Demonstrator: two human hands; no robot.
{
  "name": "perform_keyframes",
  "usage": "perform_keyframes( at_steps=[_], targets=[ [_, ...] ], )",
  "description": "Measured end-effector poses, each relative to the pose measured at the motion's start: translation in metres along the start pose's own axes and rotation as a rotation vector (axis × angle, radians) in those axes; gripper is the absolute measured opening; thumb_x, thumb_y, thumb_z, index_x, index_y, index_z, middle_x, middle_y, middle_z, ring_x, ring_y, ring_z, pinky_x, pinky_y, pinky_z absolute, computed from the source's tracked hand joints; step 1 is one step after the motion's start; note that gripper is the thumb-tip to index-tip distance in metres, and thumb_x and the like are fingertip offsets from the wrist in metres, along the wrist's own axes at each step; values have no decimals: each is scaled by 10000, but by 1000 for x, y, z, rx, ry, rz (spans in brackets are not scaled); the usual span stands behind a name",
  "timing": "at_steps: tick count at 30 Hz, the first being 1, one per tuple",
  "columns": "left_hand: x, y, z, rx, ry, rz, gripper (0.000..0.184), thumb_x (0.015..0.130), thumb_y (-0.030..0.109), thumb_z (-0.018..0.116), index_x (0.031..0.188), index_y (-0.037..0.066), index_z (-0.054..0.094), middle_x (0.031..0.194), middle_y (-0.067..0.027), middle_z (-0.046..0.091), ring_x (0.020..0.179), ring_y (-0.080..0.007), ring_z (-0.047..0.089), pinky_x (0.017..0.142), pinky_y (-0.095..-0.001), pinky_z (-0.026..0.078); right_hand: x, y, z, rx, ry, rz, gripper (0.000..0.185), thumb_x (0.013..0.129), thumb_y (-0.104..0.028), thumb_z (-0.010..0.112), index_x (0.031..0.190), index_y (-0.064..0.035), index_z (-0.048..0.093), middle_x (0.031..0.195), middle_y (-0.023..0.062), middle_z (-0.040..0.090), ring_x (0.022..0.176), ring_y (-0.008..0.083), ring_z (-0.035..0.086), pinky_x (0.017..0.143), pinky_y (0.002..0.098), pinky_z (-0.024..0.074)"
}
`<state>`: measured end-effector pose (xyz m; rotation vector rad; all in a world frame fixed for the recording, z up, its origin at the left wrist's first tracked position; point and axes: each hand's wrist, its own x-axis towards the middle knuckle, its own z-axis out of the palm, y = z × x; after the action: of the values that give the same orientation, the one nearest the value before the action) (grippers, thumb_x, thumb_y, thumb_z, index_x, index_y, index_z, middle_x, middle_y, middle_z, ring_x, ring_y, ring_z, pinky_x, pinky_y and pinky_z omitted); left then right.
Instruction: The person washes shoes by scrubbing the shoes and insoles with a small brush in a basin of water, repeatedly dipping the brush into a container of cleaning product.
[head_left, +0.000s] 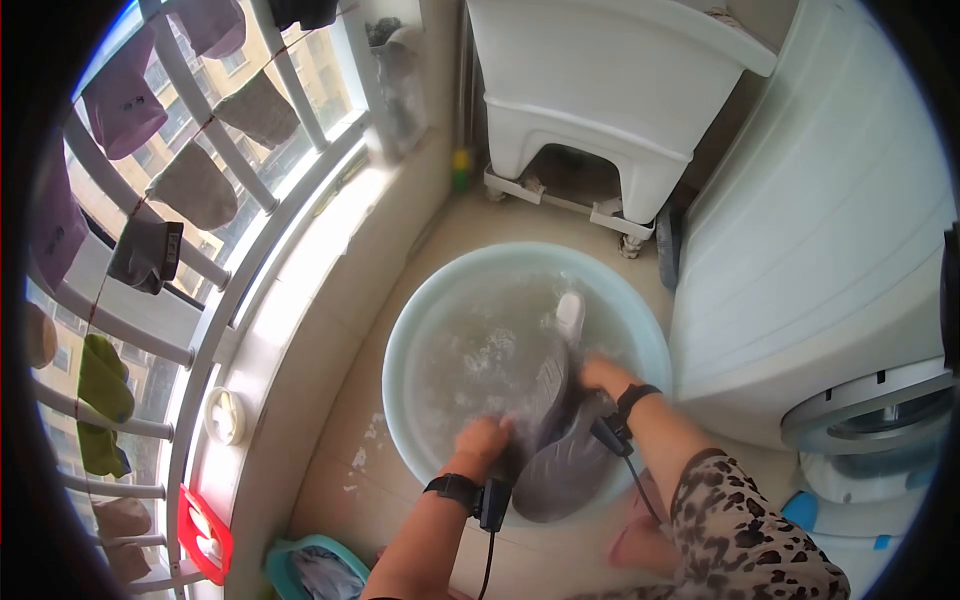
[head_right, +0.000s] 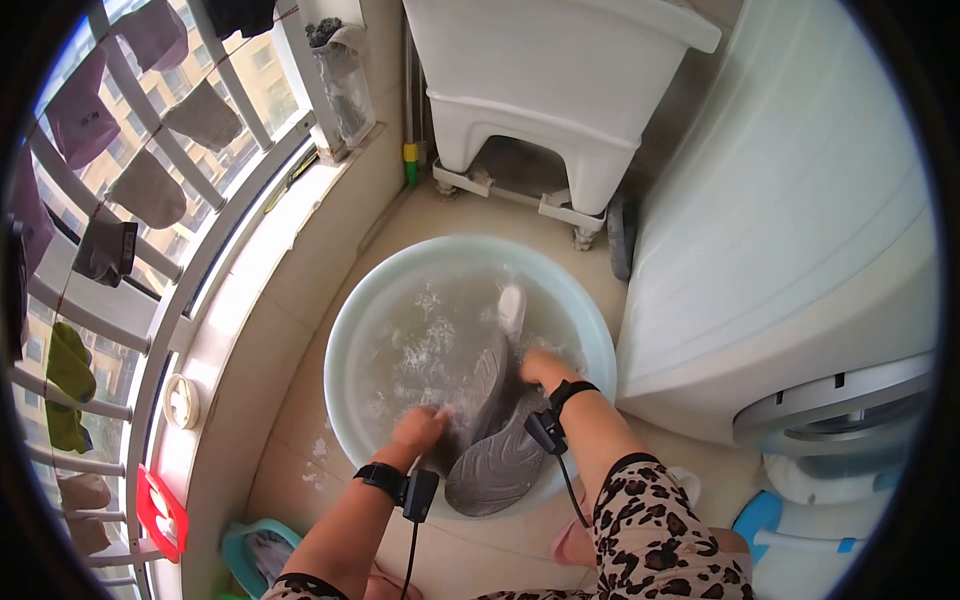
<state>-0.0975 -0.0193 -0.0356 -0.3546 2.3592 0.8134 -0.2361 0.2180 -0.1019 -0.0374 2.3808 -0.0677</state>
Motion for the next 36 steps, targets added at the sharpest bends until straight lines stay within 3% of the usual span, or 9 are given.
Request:
perform_keyframes(
  at_steps=[3, 6, 10, 13, 16, 23, 30, 33, 36],
  targets=[
    [-24, 22, -40, -89, -60, 61, 534, 847, 459, 557, 1104, -3, 628, 1109, -231, 620, 1074, -372, 577, 925, -421, 440, -46, 9, -29, 57, 229, -83, 282, 740, -188, 634, 965, -25, 682, 979, 214, 653, 946, 388, 620, 812, 410, 498],
    [-5, 0, -21, -139, 263, 157, 500, 821, 410, 593, 1127, 16, 620, 1101, -223, 624, 1082, -354, 575, 920, -408, 448, -96, 28, -81, 147, 318, -194, 267, 705, -216, 651, 890, -25, 676, 903, 203, 652, 848, 369, 625, 753, 417, 490],
    [-18, 13, -27, -445, 356, 202, 516, 799, 363, 639, 1148, -14, 601, 1112, -237, 619, 1083, -363, 576, 917, -398, 449, -179, 36, -151, 234, 419, -323, 264, 670, -211, 659, 871, -40, 657, 851, 195, 645, 776, 346, 618, 703, 413, 481],
    [-39, 28, -27, -708, 427, 197, 514, 793, 313, 654, 1166, -34, 583, 1157, -236, 606, 1102, -334, 580, 909, -385, 452, -226, 35, -182, 34, 512, -498, 274, 681, -187, 618, 909, -38, 642, 821, 189, 640, 772, 343, 615, 699, 402, 479],
    [-68, 36, -31, -821, 509, 222, 531, 806, 294, 654, 1217, -26, 548, 1142, -190, 620, 1048, -319, 601, 876, -371, 465, -291, 19, -214, -37, 473, -434, 260, 705, -185, 531, 908, -81, 657, 894, 189, 646, 857, 377, 602, 753, 440, 481],
    [-140, 35, -54, -1346, 164, 131, 581, 893, 434, 573, 1291, 27, 457, 1214, -101, 566, 1163, -245, 514, 957, -349, 384, -373, 11, -239, -131, 532, -560, 283, 741, -185, 455, 924, -92, 650, 919, 179, 642, 878, 365, 585, 784, 429, 459],
    [-194, 53, -51, -1643, -781, 490, 643, 927, 521, 457, 1331, 22, 427, 1201, -152, 584, 1139, -281, 542, 910, -416, 464, -377, -13, -230, -198, 546, -784, 272, 740, -178, 461, 898, -55, 645, 902, 198, 640, 873, 372, 588, 774, 435, 455],
    [-233, 83, -53, -1643, -923, 616, 620, 969, 510, 336, 1399, 64, 356, 1293, -126, 514, 1192, -319, 488, 884, -402, 475, -357, -27, -211, -156, 618, -704, 237, 757, -149, 476, 885, -14, 623, 868, 198, 617, 863, 360, 583, 769, 423, 458],
    [-223, 90, -32, -1643, -824, 824, 543, 995, 446, 299, 1372, 62, 377, 1227, -159, 543, 1099, -309, 550, 774, -348, 523, -338, -33, -187, -189, 870, -718, 249, 796, -110, 479, 990, 13, 575, 852, 174, 583, 841, 347, 574, 775, 398, 464]
  ],
)
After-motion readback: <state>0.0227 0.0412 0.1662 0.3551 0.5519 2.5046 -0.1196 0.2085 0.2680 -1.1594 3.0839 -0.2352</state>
